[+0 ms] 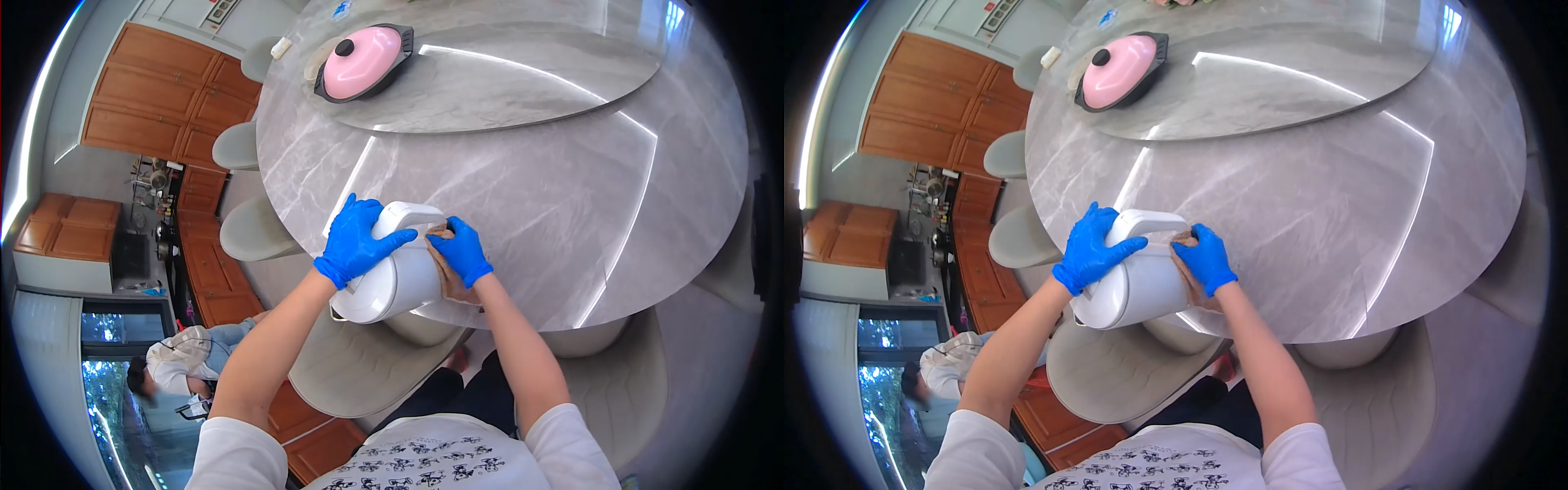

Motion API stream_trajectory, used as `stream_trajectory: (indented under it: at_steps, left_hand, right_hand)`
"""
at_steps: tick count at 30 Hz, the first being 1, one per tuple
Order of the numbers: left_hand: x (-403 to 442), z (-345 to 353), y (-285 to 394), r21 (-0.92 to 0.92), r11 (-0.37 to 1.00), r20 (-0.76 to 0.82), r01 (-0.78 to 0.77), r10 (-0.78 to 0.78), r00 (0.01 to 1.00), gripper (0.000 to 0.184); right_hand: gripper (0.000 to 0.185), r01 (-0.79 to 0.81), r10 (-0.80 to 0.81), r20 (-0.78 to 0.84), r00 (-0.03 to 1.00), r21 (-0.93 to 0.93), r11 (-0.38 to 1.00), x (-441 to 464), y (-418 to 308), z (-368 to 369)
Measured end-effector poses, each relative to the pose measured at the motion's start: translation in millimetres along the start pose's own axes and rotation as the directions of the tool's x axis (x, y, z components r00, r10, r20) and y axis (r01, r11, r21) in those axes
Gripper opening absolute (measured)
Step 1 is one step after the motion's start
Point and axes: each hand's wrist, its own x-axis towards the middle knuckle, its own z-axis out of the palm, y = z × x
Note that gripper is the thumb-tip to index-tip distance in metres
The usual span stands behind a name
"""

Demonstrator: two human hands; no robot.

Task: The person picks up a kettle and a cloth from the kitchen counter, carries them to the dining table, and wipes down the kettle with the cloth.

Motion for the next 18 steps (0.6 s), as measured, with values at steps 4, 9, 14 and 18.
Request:
stream_trajectory:
  at_steps: [4, 9, 14, 18]
  left_hand:
    - [1, 3, -6, -0.013, 1.000, -0.016, -0.024, 0.024, 1.000, 0.055]
    - [1, 5, -7, -0.019, 0.997, -0.046, -0.074, 0.073, 0.996, 0.055]
    - [5, -2, 2, -0.014, 0.998, 0.005, -0.054, 0.054, 0.999, 0.048]
    - [3, -2, 1, -0.005, 1.000, 0.026, -0.004, 0.004, 1.000, 0.046]
  right_hand:
    - [0.038, 0.123, -0.118, 0.203, 0.972, -0.012, 0.992, 10, 12, -17]
    - [0.033, -0.049, 0.006, 0.227, 0.974, 0.185, 0.981, -2, 20, -14]
    - [0.031, -0.121, 0.094, 0.150, 0.984, 0.185, 0.975, -7, 11, -10]
    - [0.032, 0.120, -0.098, 0.174, 0.980, -0.121, 0.985, -1, 6, -18]
